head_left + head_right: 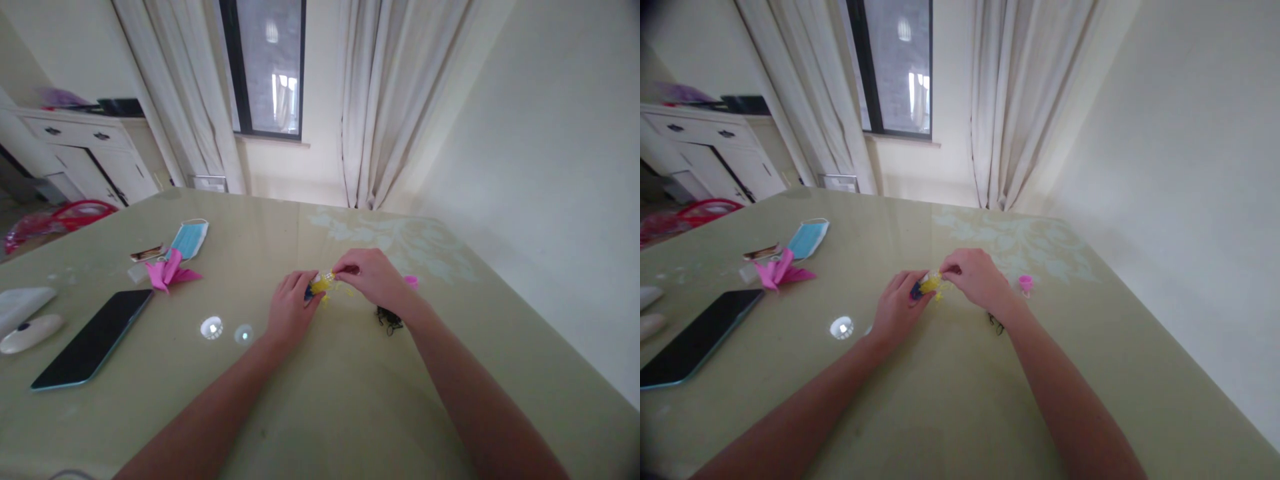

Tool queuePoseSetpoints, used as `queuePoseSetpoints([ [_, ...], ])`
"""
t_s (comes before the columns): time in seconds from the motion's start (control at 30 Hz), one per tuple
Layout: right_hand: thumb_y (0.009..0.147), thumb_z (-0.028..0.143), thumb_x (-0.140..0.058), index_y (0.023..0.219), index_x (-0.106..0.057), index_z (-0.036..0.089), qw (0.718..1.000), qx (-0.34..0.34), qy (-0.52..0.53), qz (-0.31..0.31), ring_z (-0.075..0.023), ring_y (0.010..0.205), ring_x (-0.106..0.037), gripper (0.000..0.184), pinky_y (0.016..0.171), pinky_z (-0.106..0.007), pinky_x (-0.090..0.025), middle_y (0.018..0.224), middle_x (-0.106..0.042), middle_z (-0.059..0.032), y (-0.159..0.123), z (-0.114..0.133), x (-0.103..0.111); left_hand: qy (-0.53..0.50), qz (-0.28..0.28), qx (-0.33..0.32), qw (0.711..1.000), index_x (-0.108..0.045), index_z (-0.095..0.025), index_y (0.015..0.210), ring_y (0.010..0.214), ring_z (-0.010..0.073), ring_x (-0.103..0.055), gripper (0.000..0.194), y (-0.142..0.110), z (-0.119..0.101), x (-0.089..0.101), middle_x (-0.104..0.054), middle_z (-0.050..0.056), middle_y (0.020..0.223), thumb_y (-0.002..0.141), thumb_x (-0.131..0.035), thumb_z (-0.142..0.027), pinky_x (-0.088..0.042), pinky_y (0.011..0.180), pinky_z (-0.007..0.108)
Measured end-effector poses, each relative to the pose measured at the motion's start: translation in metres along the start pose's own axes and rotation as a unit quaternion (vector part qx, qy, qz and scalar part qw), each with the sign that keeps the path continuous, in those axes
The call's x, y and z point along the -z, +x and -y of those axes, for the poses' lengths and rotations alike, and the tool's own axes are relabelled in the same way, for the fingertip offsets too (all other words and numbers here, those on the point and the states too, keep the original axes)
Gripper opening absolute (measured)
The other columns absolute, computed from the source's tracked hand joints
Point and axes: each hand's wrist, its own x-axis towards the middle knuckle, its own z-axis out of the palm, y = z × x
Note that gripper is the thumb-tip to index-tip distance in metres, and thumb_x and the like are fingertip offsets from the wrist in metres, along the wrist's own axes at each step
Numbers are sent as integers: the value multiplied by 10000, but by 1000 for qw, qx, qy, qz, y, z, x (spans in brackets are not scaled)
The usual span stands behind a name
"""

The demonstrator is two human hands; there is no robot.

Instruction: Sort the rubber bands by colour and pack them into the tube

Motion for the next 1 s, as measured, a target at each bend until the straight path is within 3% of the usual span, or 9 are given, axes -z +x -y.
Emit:
queuePoseSetpoints([
  [0.3,794,99,-782,769,-753,210,998,-65,17,-12,-146,687,-686,117,660,-247,-440,722,-762,13,1,1,-6,36,0,-21,999,-645,-242,1294,1099,269,-647,370,-2,1,0,-711,83,1195,932,-712,-286,-520,981,409],
  [0.53,824,46,-752,751,-760,183,1000,2,-24,17,-136,708,-628,156,701,-254,-418,759,-719,-2,3,-2,-8,9,6,-3,1000,-659,-253,1266,1084,259,-655,371,0,2,-2,-713,70,1184,905,-743,-265,-531,967,400],
  [0.83,945,33,-617,924,-804,163,997,64,-19,35,-173,902,-635,228,854,-299,-471,978,-666,-60,-2,3,-4,-34,5,18,999,-653,-249,1271,1057,241,-670,375,0,1,-2,-713,52,1147,907,-744,-253,-541,943,370],
  [1.0,892,47,-665,898,-799,165,999,44,2,-6,-159,826,-639,179,803,-294,-491,919,-676,-44,-2,5,-3,-50,8,24,998,-649,-250,1285,1058,241,-673,376,1,-2,1,-709,55,1148,920,-734,-284,-544,928,365],
])
